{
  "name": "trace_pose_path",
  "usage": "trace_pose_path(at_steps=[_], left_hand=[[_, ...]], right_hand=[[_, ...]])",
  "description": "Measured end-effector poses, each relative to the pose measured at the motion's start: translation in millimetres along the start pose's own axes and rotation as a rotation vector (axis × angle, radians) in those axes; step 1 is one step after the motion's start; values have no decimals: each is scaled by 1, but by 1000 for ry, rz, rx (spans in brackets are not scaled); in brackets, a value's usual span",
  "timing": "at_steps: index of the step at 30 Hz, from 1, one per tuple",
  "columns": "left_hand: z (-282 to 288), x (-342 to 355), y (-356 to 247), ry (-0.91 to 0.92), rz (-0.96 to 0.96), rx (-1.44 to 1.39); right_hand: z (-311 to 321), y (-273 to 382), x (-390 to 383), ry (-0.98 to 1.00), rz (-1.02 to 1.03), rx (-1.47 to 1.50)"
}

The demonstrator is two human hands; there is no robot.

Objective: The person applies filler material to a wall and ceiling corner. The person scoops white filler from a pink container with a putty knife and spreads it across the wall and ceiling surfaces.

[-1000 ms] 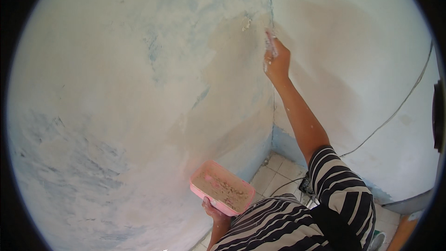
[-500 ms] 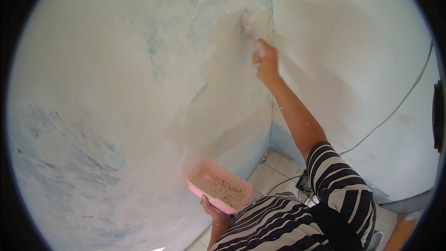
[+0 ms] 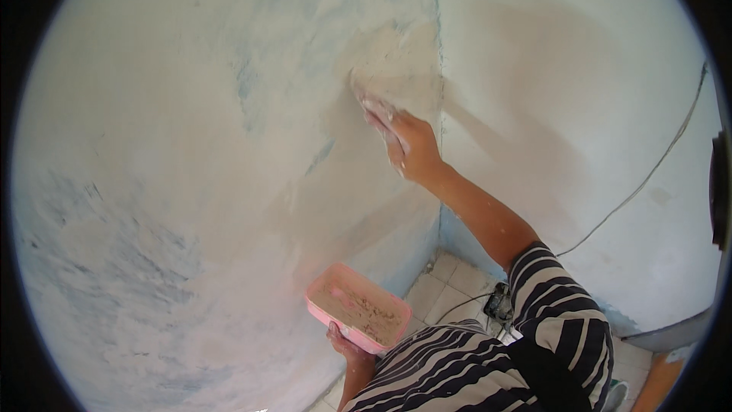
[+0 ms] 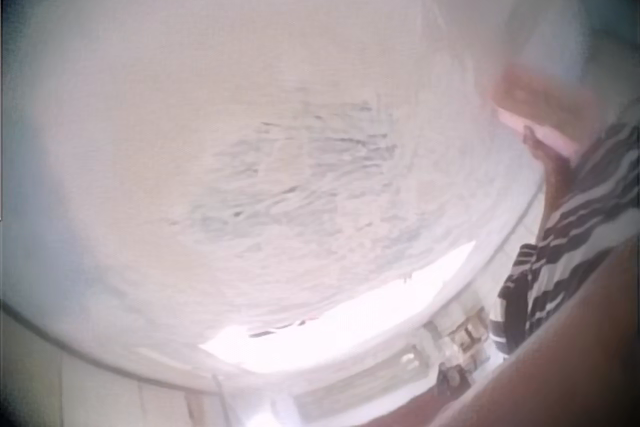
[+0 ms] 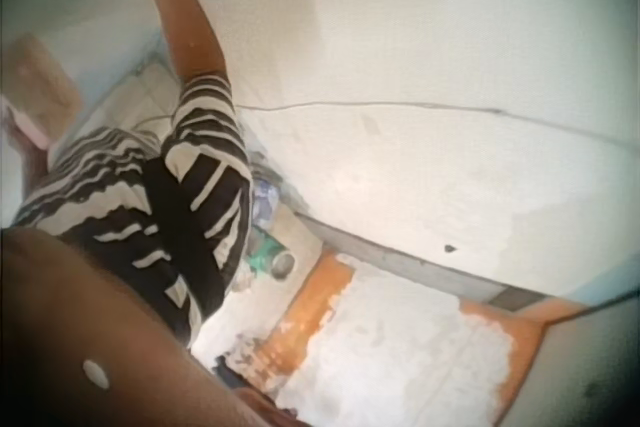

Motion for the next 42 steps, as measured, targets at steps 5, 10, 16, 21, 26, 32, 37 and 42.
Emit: trace_pose_path(at_steps=[5, 10, 16, 21, 26, 32, 37, 42], left_hand=[[-8, 1, -1, 48, -1, 0], [-2, 6, 1, 29, -18, -12], [-6, 1, -5, 54, -42, -20], [-21, -3, -7, 68, -43, -2], [-4, 0, -5, 59, -61, 8], [-14, 1, 1, 118, -64, -39], [-18, 1, -12, 173, -50, -41], [-27, 0, -11, 187, -94, -68]], right_hand=[[65, -36, 6, -159, -461, 87], [-11, -4, -2, 1, -74, -154], [45, 7, 24, -321, -351, -3], [0, -40, -4, -68, -213, -284], [-2, 22, 0, -59, -195, 49], [29, -37, -6, -86, -376, -337], [-25, 64, -16, 66, -231, 187], [30, 0, -9, -358, -383, -41]])
Point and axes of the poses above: each hand's wrist, its own x-axis towards the middle knuckle, its own z-axis out of the back of the hand, y = z × x, the point moved 4 cm from there along x, towards the middle knuckle, and after that the axes turned 13 degrees about x, right-handed, at the moved point
